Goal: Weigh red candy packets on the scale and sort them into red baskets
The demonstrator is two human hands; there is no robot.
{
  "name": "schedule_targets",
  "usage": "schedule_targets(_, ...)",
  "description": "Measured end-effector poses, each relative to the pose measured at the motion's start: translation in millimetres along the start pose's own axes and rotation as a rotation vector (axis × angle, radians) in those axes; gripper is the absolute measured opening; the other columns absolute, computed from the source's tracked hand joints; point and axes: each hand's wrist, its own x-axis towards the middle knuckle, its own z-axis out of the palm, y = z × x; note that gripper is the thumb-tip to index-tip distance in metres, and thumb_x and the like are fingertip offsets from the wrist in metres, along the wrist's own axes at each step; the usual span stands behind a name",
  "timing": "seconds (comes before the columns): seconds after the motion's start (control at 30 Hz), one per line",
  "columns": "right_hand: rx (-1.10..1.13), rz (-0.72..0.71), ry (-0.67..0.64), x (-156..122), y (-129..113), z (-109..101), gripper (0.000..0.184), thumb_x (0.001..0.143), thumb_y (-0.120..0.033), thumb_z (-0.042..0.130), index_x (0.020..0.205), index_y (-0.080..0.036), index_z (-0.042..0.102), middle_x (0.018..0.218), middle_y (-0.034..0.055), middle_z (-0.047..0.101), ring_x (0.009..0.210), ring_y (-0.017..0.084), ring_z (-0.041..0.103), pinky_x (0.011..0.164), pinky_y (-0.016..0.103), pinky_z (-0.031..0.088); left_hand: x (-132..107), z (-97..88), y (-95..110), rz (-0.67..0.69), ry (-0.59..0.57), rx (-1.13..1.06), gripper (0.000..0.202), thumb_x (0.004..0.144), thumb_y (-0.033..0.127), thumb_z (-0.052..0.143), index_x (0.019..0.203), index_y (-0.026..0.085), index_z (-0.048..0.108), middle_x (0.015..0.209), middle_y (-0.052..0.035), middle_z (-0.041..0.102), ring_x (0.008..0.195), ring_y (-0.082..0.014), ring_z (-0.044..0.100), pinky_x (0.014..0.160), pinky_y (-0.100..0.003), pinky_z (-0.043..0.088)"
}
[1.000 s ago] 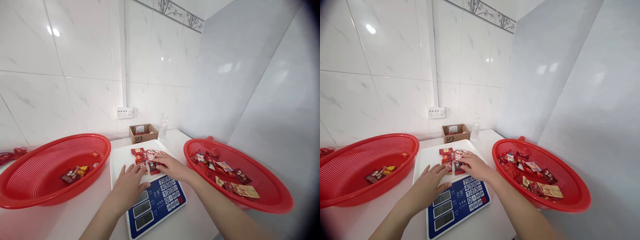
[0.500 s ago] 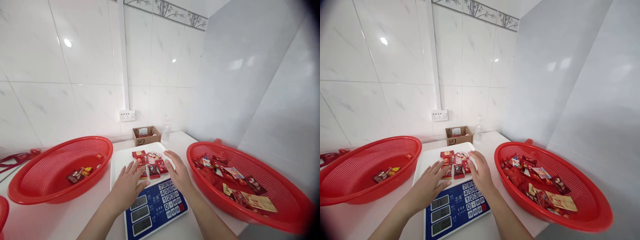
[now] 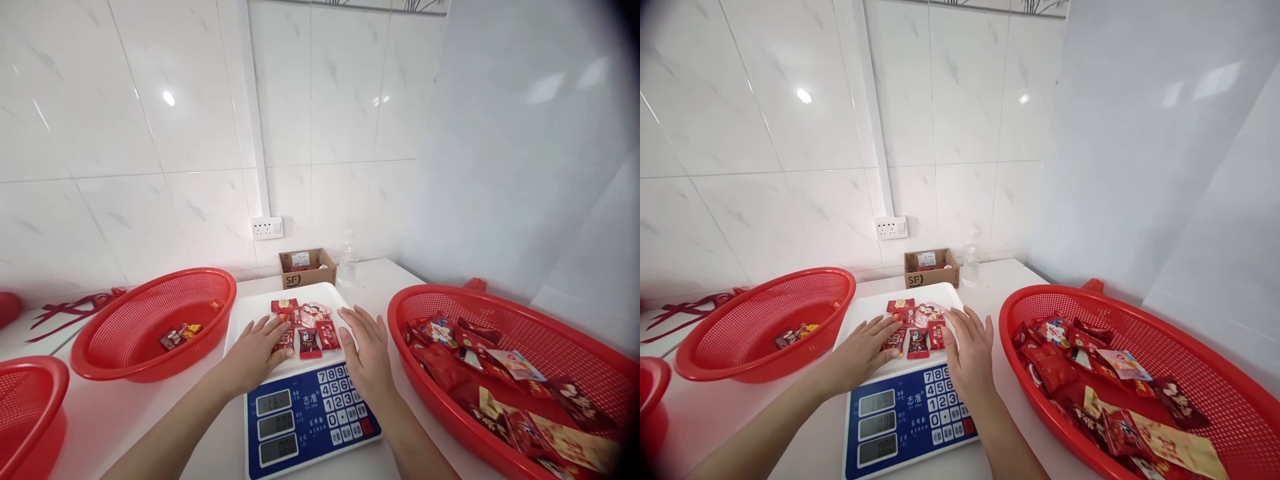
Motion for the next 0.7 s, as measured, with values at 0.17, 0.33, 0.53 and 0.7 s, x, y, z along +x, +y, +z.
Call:
schedule_targets(0.17, 0.092, 0.079, -0.015, 1.3, 3.3, -0.2, 0.031, 0.092, -0.033, 0.035, 0.113, -0.025, 0.056, 0.117, 0.0054, 0.061, 0.119, 0.024, 0.046, 0.104, 0.057, 0.019, -3.4, -11.9, 0.8, -0.023, 0.021, -0.024, 0.064, 0.086, 0.060, 0.022, 0.133, 0.022, 0.041, 0.140, -0.0059, 0.042, 0.135, -0.0247, 0.023, 0.109, -0.044, 0.022)
schedule_targets(0.33, 0.157, 0.128, -0.010, 2.9, 3.8, -3.0, 0.033, 0.091, -0.036, 0.034, 0.110, -0.025, 0.058, 0.115, 0.0051, 0.062, 0.117, 0.024, 0.048, 0.103, 0.057, 0.020, 12.8, -10.5, 3.7, -0.010, 0.093, 0.019, 0.063, 0.086, 0.060, 0.024, 0.135, 0.021, 0.038, 0.143, -0.0054, 0.037, 0.136, -0.0240, 0.019, 0.110, -0.043, 0.020)
schedule_targets(0.53, 0.227, 0.177, 0.005, 3.7, 8.1, -1.4, 0.033, 0.090, -0.038, 0.035, 0.105, -0.023, 0.061, 0.112, 0.0064, 0.064, 0.115, 0.025, 0.049, 0.103, 0.057, 0.021, 28.7, -10.2, 3.5, -0.012, 0.092, 0.044, 0.060, 0.087, 0.058, 0.026, 0.128, 0.020, 0.047, 0.132, -0.0082, 0.051, 0.127, -0.0246, 0.039, 0.105, -0.041, 0.029)
schedule_targets(0.7, 0.302, 0.191, 0.056, 5.1, 9.7, -2.1, 0.031, 0.089, -0.037, 0.037, 0.100, -0.021, 0.062, 0.107, 0.0081, 0.065, 0.109, 0.024, 0.053, 0.100, 0.053, 0.030, 28.9, -13.6, -0.1, -0.021, 0.167, 0.047, 0.058, 0.088, 0.057, 0.024, 0.126, 0.020, 0.047, 0.128, -0.0096, 0.053, 0.120, -0.0231, 0.045, 0.101, -0.038, 0.035)
